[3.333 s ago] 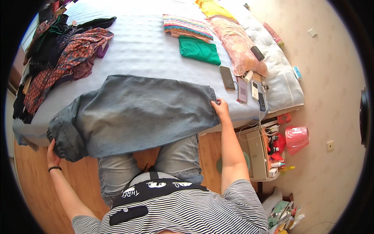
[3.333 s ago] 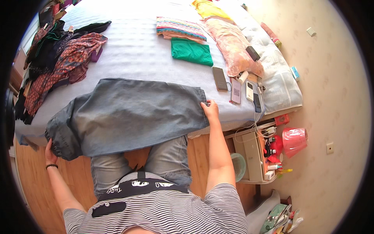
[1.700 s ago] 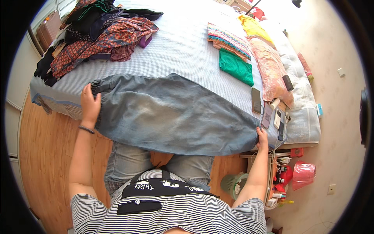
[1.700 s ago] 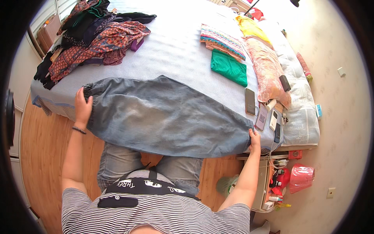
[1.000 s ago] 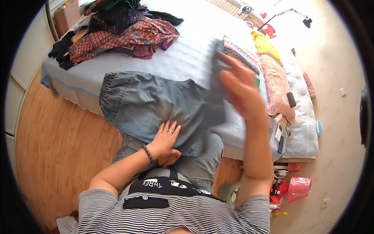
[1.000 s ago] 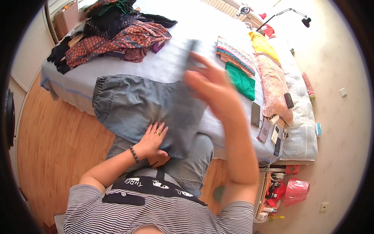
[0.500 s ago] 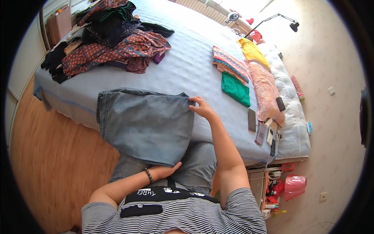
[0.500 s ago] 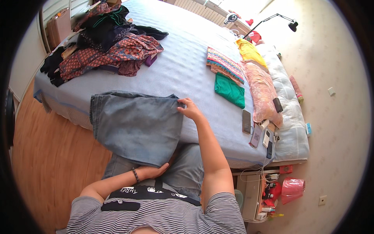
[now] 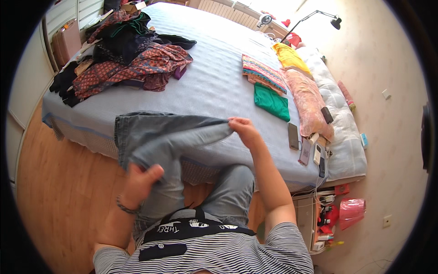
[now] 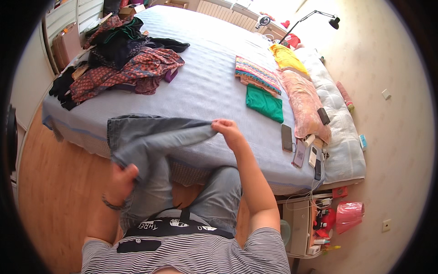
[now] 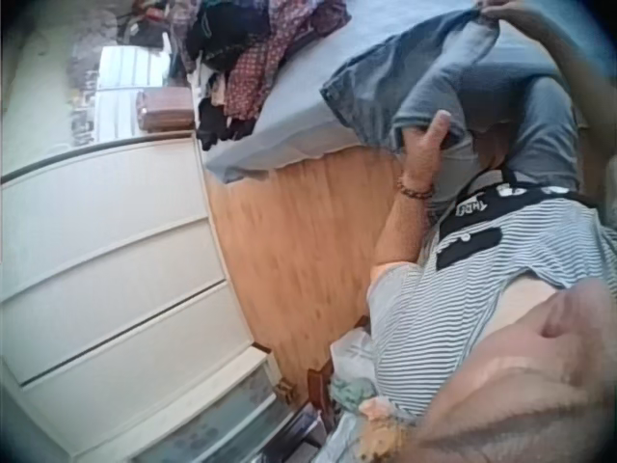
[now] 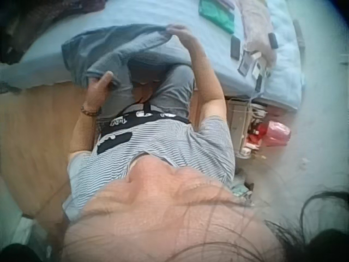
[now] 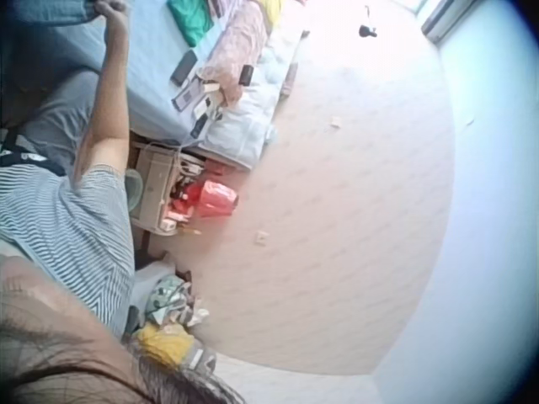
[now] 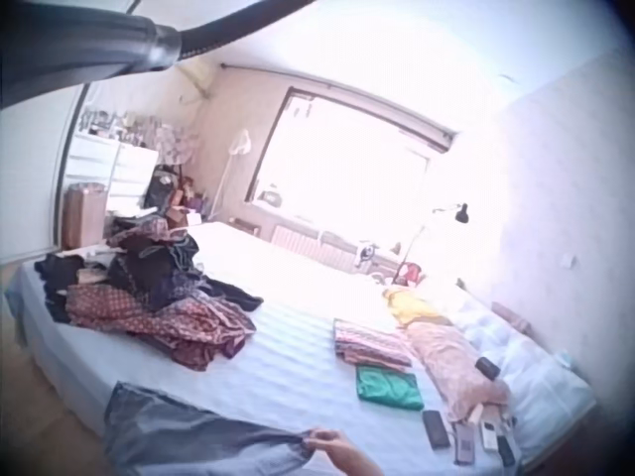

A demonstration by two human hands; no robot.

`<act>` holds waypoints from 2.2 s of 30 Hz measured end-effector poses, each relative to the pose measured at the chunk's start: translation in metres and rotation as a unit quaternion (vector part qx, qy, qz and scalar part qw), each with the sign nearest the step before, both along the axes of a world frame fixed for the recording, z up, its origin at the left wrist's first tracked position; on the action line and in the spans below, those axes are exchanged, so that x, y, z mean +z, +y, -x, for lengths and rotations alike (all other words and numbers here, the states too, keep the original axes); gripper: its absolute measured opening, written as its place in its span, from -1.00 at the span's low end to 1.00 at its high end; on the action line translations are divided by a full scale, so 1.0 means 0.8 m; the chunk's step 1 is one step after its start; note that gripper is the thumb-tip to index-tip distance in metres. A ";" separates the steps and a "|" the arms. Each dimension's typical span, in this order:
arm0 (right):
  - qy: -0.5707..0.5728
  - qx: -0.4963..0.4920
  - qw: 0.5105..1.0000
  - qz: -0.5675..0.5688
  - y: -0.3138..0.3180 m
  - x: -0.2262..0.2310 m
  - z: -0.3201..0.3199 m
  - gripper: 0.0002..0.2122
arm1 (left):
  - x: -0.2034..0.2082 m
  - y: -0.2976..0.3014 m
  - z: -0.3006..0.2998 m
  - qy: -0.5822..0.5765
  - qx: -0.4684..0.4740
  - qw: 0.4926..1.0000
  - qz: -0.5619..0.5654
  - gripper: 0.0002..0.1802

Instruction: The person sits on a bed and folds a pair of grey pants, placing them on a stack. They then fold a patterned short-sleeved shirt and place it on the same stack. Finally, they pick up a small plastic bag and open it.

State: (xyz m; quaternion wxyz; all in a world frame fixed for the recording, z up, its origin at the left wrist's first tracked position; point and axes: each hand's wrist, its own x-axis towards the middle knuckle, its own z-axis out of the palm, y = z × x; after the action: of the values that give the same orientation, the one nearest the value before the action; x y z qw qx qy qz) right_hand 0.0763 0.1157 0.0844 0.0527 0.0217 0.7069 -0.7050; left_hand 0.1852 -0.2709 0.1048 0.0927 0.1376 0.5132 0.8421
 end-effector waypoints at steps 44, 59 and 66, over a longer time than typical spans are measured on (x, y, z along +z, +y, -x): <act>0.287 -0.198 0.918 -0.192 0.119 0.234 -0.139 -0.81 | 0.206 0.090 0.216 0.330 0.010 0.915 0.231 -0.64; 0.085 -0.196 0.954 -0.211 0.070 -0.097 -0.218 -0.75 | -0.120 0.085 0.087 0.150 0.037 0.902 0.402 -0.57; 0.103 -0.214 0.935 -0.265 0.062 -0.103 -0.265 -0.78 | -0.114 0.063 0.061 0.164 0.059 0.913 0.370 -0.64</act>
State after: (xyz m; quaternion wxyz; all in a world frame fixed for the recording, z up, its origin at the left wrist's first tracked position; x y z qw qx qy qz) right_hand 0.2886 0.1654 0.0022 -0.1805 0.1127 0.8480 -0.4853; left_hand 0.1366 -0.2209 0.0135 0.0012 0.1991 0.8030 0.5617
